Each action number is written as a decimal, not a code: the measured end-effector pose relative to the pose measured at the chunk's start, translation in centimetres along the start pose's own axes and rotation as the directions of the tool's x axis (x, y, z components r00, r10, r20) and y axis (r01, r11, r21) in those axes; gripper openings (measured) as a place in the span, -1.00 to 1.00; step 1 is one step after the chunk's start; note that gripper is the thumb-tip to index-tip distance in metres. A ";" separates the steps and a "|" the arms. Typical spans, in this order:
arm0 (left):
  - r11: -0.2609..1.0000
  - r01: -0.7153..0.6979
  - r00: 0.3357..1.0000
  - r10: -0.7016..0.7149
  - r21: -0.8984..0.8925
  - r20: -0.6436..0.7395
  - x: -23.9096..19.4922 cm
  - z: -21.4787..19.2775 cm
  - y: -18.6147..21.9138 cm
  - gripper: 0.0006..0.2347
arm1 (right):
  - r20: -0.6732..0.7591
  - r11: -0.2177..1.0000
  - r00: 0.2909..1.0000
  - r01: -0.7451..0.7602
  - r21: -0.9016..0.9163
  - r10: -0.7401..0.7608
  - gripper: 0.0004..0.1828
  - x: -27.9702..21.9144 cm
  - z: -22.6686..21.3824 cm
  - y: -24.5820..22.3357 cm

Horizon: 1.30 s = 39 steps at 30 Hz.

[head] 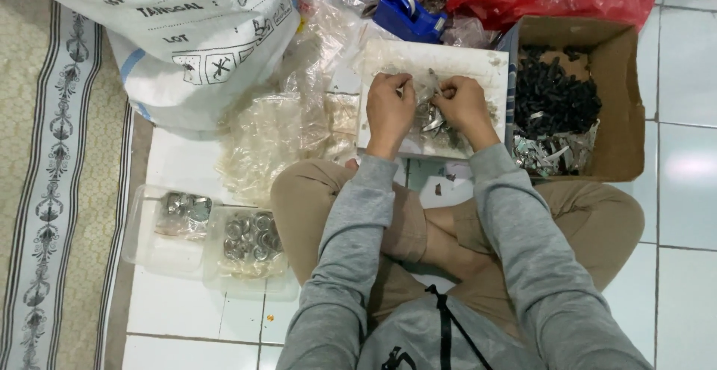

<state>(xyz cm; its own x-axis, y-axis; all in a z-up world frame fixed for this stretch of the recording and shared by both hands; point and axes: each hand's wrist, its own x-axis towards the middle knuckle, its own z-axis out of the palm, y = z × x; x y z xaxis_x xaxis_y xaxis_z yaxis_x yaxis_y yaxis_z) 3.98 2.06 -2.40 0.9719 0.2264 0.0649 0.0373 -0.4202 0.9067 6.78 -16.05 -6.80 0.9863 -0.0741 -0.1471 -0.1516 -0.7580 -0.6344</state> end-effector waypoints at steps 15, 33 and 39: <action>0.995 -0.086 0.996 0.085 0.050 0.018 -0.3 0.6 0.5 -0.79 | 0.200 0.700 0.969 -0.244 0.671 0.146 -0.75 -2.9 -6.7 1.0; 0.958 -0.279 0.930 0.255 0.057 0.264 -1.0 -0.1 1.5 -0.81 | 0.101 0.543 0.954 -0.246 0.803 0.283 -0.66 1.9 2.8 3.6; 0.989 -0.146 0.974 0.146 -0.014 0.175 -0.5 0.4 0.6 -0.81 | 0.046 0.358 0.945 -0.167 0.919 0.323 -0.64 -2.0 -0.9 -0.3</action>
<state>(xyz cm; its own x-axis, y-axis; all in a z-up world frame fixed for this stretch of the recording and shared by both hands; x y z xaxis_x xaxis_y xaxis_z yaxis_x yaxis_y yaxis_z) 3.61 1.29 -2.03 0.9924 0.0049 0.1226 -0.1082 -0.4367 0.8931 4.87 -16.27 -5.63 0.8804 -0.2847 -0.3792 -0.2785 0.3366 -0.8995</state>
